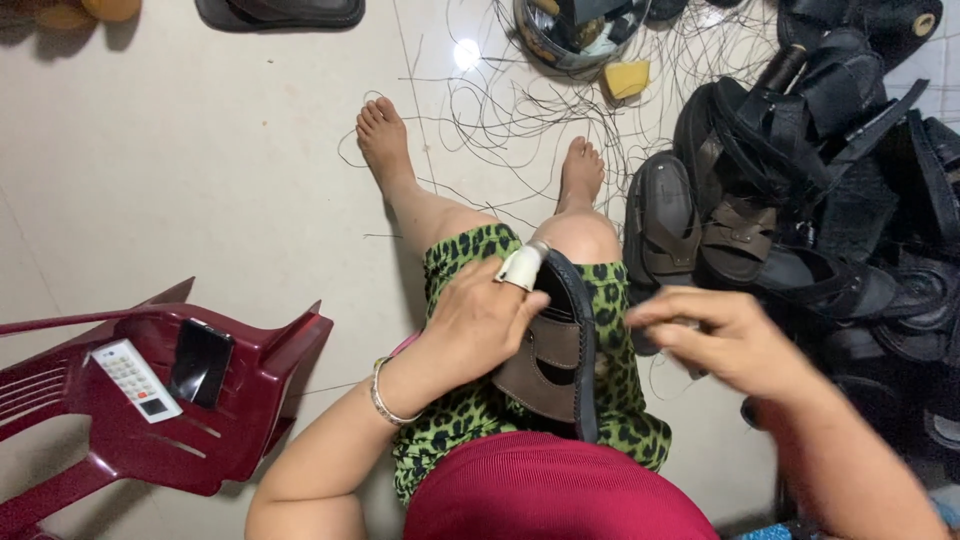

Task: The person sits on the floor and sews a brown sandal using a needle and thread. They repeatedly pull the thread through the sandal's strap and sole, securing the stitching by hand.

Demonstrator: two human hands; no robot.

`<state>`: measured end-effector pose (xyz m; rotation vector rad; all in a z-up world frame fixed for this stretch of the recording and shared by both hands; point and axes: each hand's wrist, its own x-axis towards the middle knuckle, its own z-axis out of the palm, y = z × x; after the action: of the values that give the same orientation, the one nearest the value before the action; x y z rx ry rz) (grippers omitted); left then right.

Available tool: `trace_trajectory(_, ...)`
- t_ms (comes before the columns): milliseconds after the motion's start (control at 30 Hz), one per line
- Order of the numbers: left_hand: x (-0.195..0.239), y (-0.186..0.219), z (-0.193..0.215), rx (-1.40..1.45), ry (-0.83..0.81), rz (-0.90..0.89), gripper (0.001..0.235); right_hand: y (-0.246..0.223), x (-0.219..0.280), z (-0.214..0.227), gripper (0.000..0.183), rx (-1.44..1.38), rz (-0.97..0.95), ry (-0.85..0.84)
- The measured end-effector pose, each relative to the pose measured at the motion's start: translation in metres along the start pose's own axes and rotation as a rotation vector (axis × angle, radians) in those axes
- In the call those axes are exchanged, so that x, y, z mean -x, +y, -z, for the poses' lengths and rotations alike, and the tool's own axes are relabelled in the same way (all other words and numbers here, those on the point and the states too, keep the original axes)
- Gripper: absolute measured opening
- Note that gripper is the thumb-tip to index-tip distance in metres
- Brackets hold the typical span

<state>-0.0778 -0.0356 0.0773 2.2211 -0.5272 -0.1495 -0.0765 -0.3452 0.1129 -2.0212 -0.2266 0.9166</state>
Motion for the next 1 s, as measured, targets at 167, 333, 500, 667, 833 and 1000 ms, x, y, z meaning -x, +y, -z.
trace_trajectory(167, 0.008, -0.003, -0.012, 0.477, 0.115, 0.102, 0.027, 0.010, -0.003, -0.036, 0.034, -0.632, 0.287, 0.013)
trace_trajectory(333, 0.027, -0.005, -0.018, 0.659, 0.302, 0.228, 0.018, -0.023, 0.006, -0.026, 0.036, -0.740, 0.370, -0.219)
trace_trajectory(500, 0.034, 0.032, 0.002, 1.006, 0.270, 0.344, 0.023, -0.035, -0.011, -0.055, 0.024, -0.234, 0.433, 0.150)
trace_trajectory(667, 0.035, 0.010, -0.030, 1.101, 0.261, 0.416, 0.034, -0.023, -0.018, -0.056, 0.024, -0.037, 0.234, 0.315)
trace_trajectory(833, 0.032, 0.018, -0.035, 1.329, 0.288, 0.500, 0.034, -0.013, -0.029, -0.075, 0.022, -0.052, 0.294, 0.443)
trace_trajectory(1000, 0.034, 0.043, -0.023, 1.462, 0.326, 0.474, 0.033, -0.014, -0.041, -0.112, 0.016, 0.092, 0.485, 0.565)
